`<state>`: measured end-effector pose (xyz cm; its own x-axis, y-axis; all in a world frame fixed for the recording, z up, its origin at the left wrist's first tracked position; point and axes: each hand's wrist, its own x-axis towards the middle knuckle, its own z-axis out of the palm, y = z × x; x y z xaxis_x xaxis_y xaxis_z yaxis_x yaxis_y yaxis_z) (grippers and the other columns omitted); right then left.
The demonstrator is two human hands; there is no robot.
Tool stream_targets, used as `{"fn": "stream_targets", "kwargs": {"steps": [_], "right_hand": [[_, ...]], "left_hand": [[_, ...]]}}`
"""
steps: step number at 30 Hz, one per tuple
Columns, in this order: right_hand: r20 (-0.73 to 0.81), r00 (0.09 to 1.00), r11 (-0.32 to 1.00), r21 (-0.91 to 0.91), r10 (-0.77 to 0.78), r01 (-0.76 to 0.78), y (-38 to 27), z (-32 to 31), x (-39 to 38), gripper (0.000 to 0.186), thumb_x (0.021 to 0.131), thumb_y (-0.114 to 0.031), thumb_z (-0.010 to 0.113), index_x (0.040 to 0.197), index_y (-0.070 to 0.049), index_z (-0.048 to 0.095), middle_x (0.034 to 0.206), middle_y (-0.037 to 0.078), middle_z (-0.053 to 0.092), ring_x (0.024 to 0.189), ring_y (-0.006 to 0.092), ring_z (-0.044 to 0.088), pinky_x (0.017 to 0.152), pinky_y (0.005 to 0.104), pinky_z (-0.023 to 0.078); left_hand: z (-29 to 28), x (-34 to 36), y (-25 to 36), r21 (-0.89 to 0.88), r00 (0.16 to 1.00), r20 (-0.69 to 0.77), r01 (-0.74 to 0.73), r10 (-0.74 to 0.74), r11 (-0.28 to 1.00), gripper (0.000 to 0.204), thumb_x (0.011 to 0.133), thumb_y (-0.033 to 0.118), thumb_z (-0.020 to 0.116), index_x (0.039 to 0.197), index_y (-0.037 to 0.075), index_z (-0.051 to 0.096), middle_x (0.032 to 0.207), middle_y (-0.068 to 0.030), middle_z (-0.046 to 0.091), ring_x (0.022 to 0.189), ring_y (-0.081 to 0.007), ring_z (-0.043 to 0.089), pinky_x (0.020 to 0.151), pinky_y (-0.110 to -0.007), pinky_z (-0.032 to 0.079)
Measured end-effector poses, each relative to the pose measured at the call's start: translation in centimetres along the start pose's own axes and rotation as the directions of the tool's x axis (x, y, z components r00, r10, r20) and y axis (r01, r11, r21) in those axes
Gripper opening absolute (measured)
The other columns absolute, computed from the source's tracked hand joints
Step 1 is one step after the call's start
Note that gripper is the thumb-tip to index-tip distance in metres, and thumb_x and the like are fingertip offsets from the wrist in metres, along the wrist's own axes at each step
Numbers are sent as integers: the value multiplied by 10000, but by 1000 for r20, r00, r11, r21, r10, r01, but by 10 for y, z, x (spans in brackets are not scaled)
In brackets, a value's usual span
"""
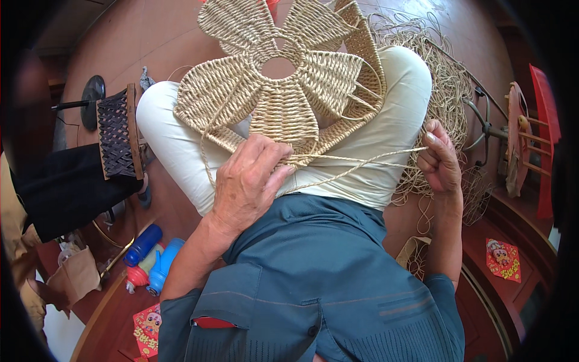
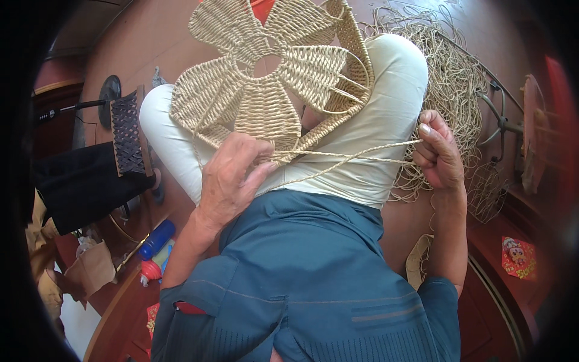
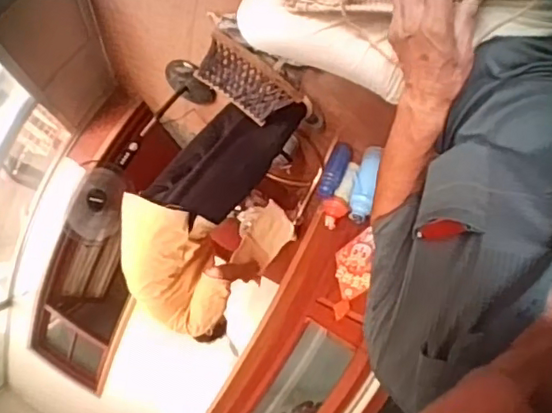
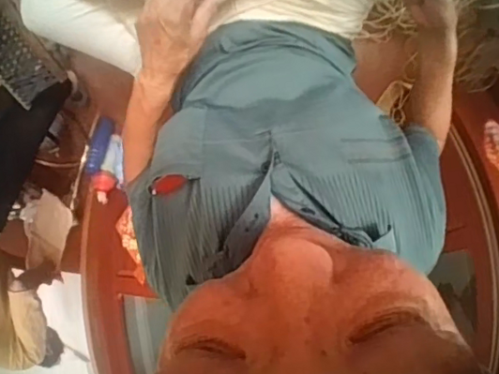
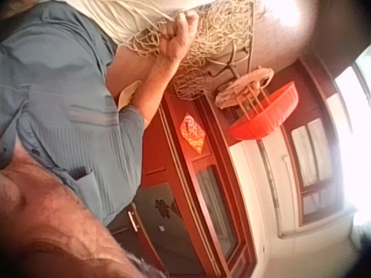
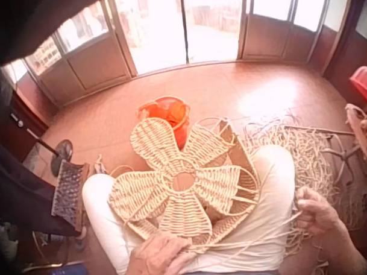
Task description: Weaving a flower-shaped straw basket using long straw fibers.
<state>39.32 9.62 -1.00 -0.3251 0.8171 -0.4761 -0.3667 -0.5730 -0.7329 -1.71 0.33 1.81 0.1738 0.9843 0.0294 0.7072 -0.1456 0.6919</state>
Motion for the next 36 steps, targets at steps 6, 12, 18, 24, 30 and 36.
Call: {"fn": "stream_targets", "kwargs": {"steps": [6, 12, 18, 24, 30, 36], "right_hand": [[10, 1000, 1000, 18, -13, 13, 2, 0, -3, 167, 1113, -114, 639, 1253, -118, 547, 706, -126, 342, 504, -7, 229, 457, 198, 222], [21, 997, 996, 56, -72, 71, -9, 0, 3, 145, 1121, -107, 623, 1246, -121, 550, 715, -114, 326, 523, -2, 241, 464, 191, 244], [-238, 945, 968, 56, -225, 245, -43, -39, 10, 201, 1146, -130, 601, 1345, -103, 594, 730, -102, 316, 554, 11, 279, 475, 196, 263], [-258, 819, 855, -57, -512, 516, -152, -86, 39, 172, 1138, -144, 640, 1297, -81, 635, 732, -87, 346, 579, 25, 313, 510, 210, 290], [-326, 613, 681, -165, -720, 713, -220, -140, 78, 162, 1113, -137, 681, 1260, -68, 675, 761, -58, 487, 629, 46, 452, 563, 242, 411], [535, 332, -553, -832, -777, 46, -125, 60, 60, 370, 891, 109, 735, 1227, -43, 726, 1133, 127, 775, 923, 279, 731, 842, 351, 573]], "left_hand": [[14, 5, 6, 47, 996, 7, -91, 91, 995, 210, 908, 124, 845, 1086, 71, 747, 955, -84, 652, 857, -290, 678, 740, -424, 548], [18, 19, 3, -23, 995, -33, -94, 93, 995, 121, 946, 158, 818, 931, 57, 754, 877, -87, 637, 803, -290, 669, 708, -425, 530], [32, 31, 7, -40, 999, -31, -23, 22, 999, 207, 958, 214, 810, 866, 55, 715, 832, -95, 629, 737, -297, 660, 678, -445, 523], [30, 24, 11, 11, 999, -37, 2, -2, 1000, 251, 986, 258, 779, 844, 67, 699, 792, -103, 644, 728, -309, 670, 675, -454, 528], [44, 25, 15, 49, 998, -7, 62, -62, 997, 253, 982, 268, 763, 845, 70, 685, 801, -103, 676, 738, -315, 701, 677, -463, 554], [41, 24, 16, 118, 997, -28, 74, -71, 990, 256, 992, 284, 756, 858, 83, 671, 820, -94, 683, 750, -318, 722, 653, -463, 558]]}}
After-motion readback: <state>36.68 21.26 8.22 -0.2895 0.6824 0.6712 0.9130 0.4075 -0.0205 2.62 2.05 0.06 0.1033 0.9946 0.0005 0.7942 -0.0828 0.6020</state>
